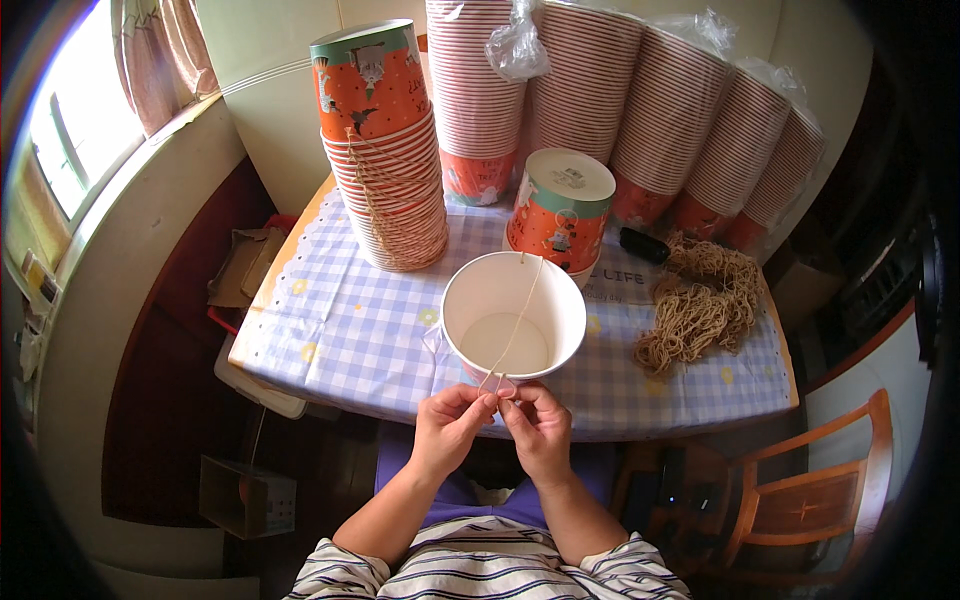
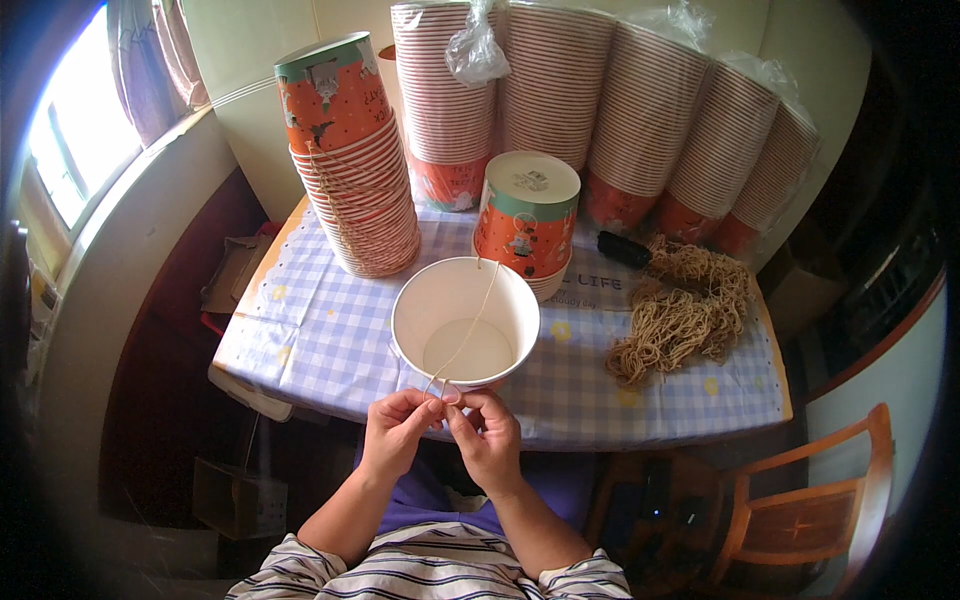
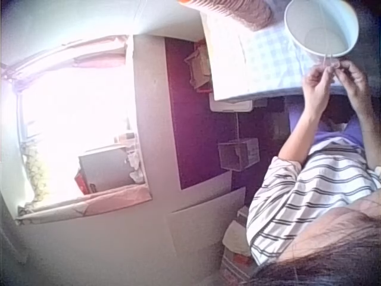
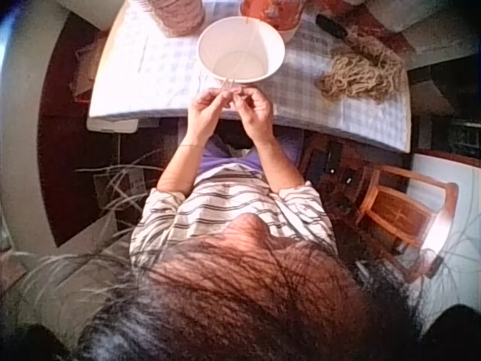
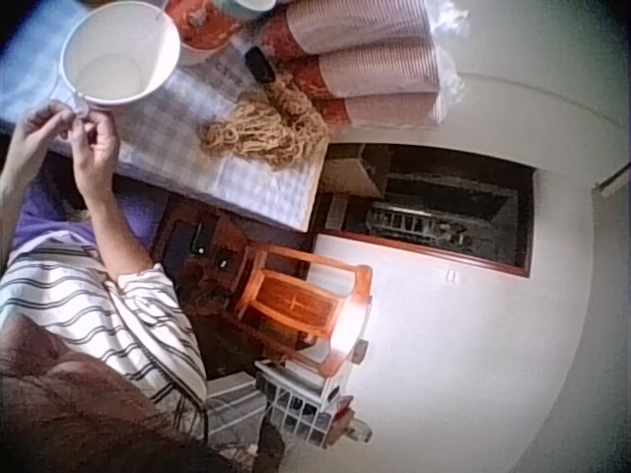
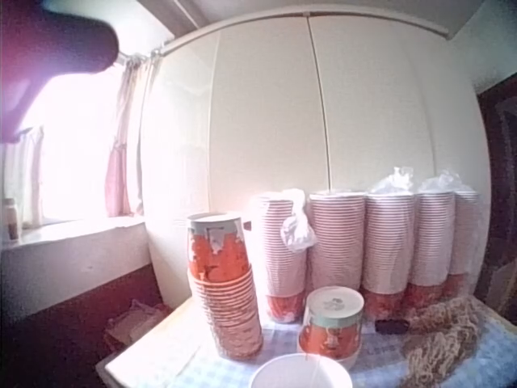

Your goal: Attach plastic handles to paper buckets by threading them through pre-drilled holes.

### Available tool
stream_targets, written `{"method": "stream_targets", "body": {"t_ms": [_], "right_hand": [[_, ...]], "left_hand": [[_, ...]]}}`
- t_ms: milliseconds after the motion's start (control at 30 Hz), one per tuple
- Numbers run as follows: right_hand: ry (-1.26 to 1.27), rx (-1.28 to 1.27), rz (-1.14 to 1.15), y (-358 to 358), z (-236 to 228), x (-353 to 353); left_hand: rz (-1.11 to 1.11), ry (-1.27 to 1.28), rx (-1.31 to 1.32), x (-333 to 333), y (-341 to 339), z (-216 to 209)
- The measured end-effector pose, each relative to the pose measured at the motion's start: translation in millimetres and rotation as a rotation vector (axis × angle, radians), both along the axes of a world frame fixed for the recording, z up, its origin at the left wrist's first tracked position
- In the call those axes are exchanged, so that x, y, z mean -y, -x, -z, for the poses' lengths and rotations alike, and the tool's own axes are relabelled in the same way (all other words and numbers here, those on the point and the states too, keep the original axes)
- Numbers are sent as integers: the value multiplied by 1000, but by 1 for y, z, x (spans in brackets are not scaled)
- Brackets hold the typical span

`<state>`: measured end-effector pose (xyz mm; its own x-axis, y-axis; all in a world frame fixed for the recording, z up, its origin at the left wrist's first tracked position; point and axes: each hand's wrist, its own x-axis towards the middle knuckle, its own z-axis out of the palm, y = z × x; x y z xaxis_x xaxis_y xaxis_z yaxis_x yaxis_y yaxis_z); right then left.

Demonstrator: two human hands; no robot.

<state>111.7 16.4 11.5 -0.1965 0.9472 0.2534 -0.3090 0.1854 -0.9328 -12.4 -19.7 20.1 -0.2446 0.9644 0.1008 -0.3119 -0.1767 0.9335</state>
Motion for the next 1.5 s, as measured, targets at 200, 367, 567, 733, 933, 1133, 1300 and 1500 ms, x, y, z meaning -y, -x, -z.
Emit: {"method": "stream_targets", "body": {"t_ms": [200,367,567,733,933,1133,1300,1500], "right_hand": [[5,90,-16,-5,0,0],[6,56,-18,-4,4,-1],[-6,90,-7,-4,-1,-1],[-54,170,30,-4,-4,-1],[-127,199,69,-2,-5,-2],[-69,198,79,-1,-9,0],[-55,182,76,-1,-5,0],[-129,193,82,-3,-5,-2]], "left_hand": [[61,9,172,2,3,1],[74,16,205,2,4,3],[41,24,153,2,4,3],[18,15,94,0,3,-2],[-12,19,19,-1,2,-3],[9,8,-5,1,1,7],[26,42,28,2,1,7],[21,6,75,1,-2,6]]}}
